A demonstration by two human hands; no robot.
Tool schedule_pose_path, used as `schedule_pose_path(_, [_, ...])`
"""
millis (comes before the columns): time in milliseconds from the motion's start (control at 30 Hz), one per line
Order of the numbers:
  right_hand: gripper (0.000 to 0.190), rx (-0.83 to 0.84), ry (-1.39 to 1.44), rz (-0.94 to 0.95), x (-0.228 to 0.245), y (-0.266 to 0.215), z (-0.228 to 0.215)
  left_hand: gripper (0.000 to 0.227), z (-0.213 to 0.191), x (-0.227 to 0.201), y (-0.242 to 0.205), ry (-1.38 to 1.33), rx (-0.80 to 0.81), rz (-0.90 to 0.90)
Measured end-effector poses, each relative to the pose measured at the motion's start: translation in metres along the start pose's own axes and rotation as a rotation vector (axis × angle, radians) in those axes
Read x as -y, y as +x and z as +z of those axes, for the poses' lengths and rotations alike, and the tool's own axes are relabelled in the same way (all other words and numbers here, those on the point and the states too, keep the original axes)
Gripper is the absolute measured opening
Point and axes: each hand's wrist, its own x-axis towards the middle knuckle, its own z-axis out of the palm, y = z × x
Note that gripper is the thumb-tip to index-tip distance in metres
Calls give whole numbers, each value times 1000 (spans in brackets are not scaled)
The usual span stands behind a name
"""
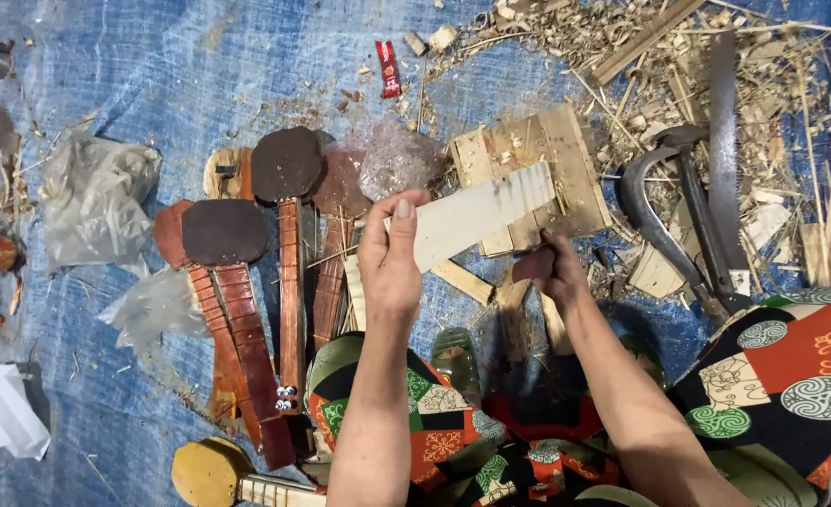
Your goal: A person is seen sitting on the floor, sanding and scraping the neck of a stringed instrument, and fitting small wooden components onto it.
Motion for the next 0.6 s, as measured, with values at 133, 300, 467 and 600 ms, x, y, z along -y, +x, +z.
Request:
schedule_pose_path(133, [37,-49,-106,30,-11,-8,-11,32,1,-8,-3,57,20,-17])
schedule_pose_path(300, [37,-56,-135,21,6,-32,21,30,-3,-14,-2,131,-12,83])
schedule_pose_path(467, [30,-76,88,-77,21,-27,27,31,-1,-10,0,-20,-61,104])
schedule_pose_path(600, [24,-41,151,-76,25,-42,56,30,3,-6,0,-98,-107,123])
